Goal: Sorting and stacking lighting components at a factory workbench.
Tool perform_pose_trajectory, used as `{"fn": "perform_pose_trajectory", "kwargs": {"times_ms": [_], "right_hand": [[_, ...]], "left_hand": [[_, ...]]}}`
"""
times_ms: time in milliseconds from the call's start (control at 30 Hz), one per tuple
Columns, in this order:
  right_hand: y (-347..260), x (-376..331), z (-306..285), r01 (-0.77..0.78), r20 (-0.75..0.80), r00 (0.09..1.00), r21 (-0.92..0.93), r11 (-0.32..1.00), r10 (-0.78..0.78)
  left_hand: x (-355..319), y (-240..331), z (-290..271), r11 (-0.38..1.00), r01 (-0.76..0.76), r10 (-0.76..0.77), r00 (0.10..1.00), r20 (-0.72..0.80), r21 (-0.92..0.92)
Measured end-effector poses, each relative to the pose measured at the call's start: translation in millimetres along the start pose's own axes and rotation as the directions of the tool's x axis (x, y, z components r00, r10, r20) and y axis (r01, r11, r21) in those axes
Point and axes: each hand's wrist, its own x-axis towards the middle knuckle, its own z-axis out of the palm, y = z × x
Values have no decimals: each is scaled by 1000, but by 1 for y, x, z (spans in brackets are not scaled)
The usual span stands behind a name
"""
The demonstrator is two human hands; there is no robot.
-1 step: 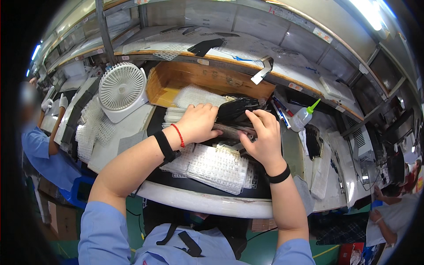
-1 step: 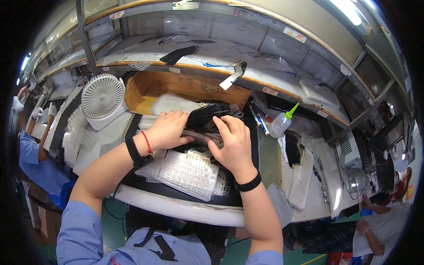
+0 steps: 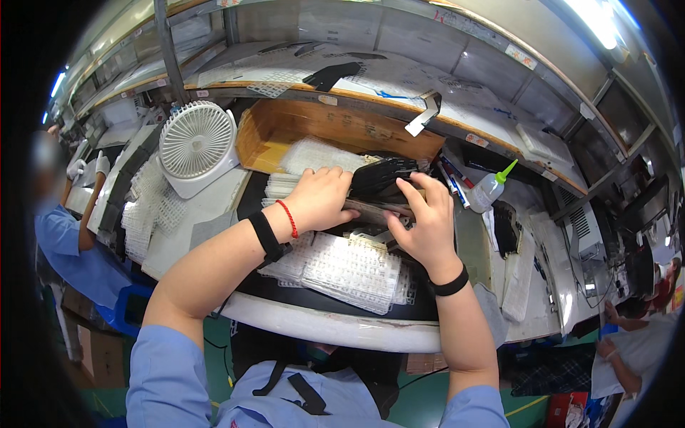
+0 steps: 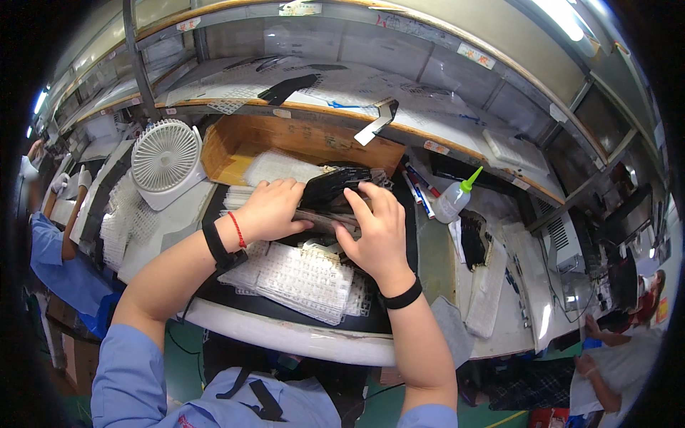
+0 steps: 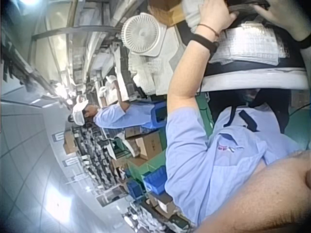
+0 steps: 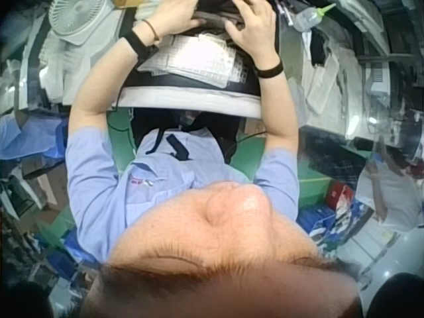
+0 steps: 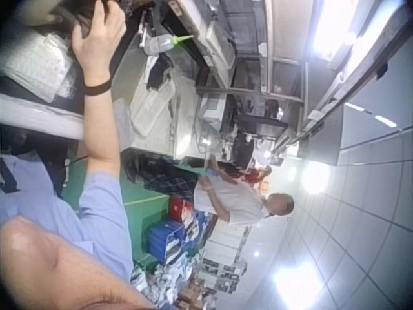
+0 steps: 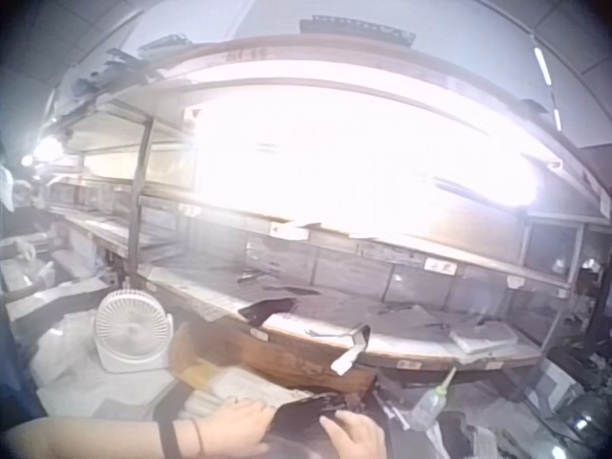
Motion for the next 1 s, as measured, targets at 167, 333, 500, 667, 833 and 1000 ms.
{"fn": "perform_pose_trajectory", "kwargs": {"times_ms": [167, 333, 500, 667, 833, 1000], "right_hand": [[6, -3, 3, 20, -18, 1000, 48, 999, -19], [5, -5, -1, 9, -3, 1000, -26, 1000, -10], [2, -3, 2, -9, -2, 1000, -55, 998, 9], [3, -4, 1, -7, -50, 999, -40, 999, 5], [0, -4, -1, 13, -28, 999, -100, 995, -16], [5, -1, -3, 47, -103, 993, -99, 994, -58]], "left_hand": [[0, 1, -2, 1000, 8, -8, 1000, 9, -7], [0, 2, -3, 1000, 9, -9, 1000, 13, -7], [0, 2, -5, 1000, 23, -22, 999, 31, -10], [0, 1, -1, 1000, 12, -12, 1000, 0, -10], [-2, 3, -5, 1000, 7, -8, 1000, -23, -18], [-2, 2, -4, 999, 4, -5, 1000, -27, -32]]}}
